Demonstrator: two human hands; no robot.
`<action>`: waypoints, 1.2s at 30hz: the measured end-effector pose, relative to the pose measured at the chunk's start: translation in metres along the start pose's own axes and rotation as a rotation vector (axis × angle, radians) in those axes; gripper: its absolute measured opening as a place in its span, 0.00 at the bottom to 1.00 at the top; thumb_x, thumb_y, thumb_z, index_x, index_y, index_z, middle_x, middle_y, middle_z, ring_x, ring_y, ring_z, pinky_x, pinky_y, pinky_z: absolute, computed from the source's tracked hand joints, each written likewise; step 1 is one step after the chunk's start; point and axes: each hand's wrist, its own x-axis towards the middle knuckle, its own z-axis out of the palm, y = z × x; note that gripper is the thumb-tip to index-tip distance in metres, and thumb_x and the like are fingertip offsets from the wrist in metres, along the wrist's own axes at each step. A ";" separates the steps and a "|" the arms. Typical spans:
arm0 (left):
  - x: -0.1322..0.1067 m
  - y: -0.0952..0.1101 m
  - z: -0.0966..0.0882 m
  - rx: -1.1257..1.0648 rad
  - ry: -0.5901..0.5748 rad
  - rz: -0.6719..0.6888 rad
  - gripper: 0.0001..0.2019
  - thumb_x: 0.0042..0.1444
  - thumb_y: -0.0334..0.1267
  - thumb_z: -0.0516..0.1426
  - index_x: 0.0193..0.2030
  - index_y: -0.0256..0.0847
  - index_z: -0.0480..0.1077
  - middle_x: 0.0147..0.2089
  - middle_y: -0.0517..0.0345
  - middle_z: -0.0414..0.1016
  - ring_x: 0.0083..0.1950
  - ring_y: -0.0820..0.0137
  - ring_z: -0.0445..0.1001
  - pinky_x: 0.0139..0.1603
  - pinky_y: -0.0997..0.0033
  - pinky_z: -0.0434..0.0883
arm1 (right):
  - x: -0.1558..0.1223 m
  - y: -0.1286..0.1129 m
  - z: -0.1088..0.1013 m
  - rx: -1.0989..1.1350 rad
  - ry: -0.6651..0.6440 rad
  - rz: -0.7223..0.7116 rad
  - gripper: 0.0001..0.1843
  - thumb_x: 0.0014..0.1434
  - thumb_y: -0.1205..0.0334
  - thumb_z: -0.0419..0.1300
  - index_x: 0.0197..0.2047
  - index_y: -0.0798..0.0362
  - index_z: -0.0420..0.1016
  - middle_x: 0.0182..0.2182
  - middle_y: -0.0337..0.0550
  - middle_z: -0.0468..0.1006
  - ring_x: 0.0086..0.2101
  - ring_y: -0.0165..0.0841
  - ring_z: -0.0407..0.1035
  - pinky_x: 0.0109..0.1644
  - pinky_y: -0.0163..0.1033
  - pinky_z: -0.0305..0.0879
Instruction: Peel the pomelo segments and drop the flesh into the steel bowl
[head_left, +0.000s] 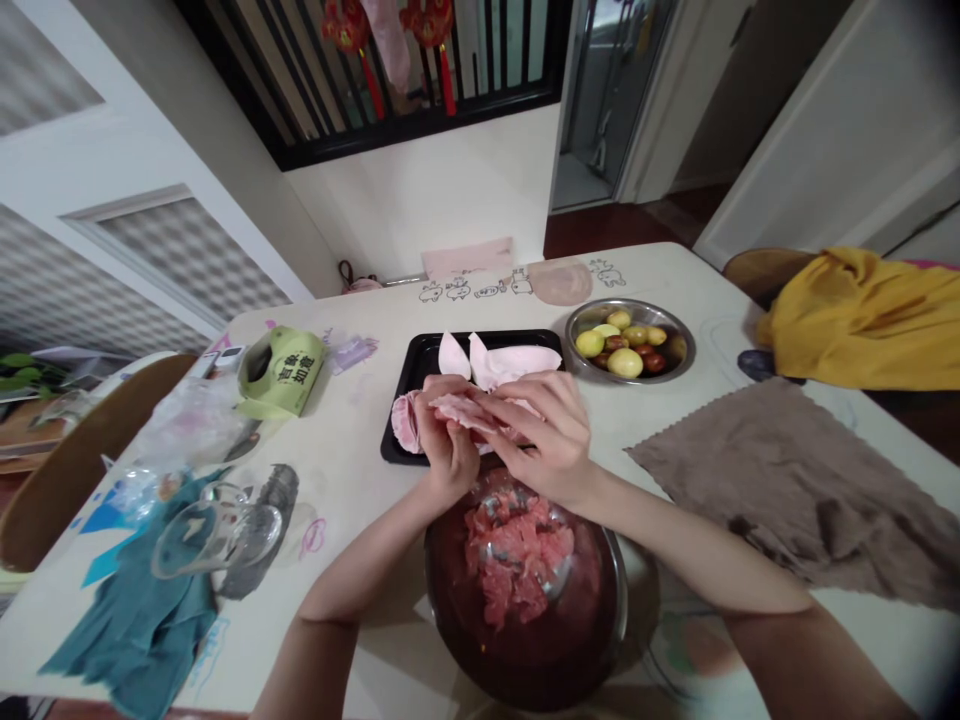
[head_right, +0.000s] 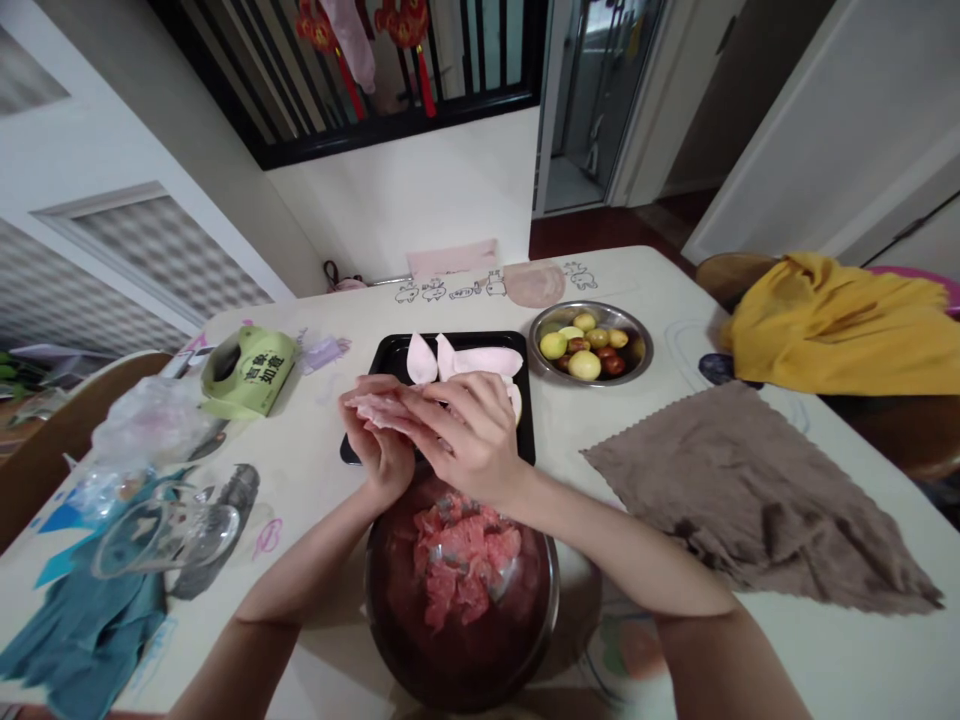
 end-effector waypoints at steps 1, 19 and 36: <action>0.000 -0.001 0.000 0.001 0.038 0.018 0.15 0.73 0.52 0.45 0.53 0.48 0.63 0.45 0.53 0.69 0.44 0.64 0.71 0.46 0.58 0.72 | -0.001 0.001 0.001 -0.012 -0.015 -0.022 0.13 0.63 0.66 0.66 0.50 0.49 0.79 0.39 0.44 0.83 0.39 0.39 0.73 0.44 0.48 0.69; 0.014 0.008 -0.009 -0.100 -0.040 0.257 0.18 0.72 0.52 0.50 0.52 0.43 0.74 0.40 0.55 0.79 0.39 0.68 0.79 0.40 0.66 0.75 | 0.003 0.008 -0.010 0.031 -0.146 -0.218 0.11 0.72 0.56 0.55 0.48 0.54 0.74 0.41 0.50 0.80 0.45 0.40 0.74 0.47 0.49 0.74; 0.017 0.009 -0.009 0.053 -0.145 0.028 0.17 0.73 0.44 0.49 0.59 0.41 0.73 0.49 0.50 0.82 0.41 0.71 0.80 0.44 0.71 0.76 | 0.011 0.019 -0.006 -0.010 -0.355 -0.028 0.08 0.72 0.60 0.52 0.39 0.50 0.68 0.33 0.42 0.74 0.37 0.36 0.68 0.49 0.45 0.65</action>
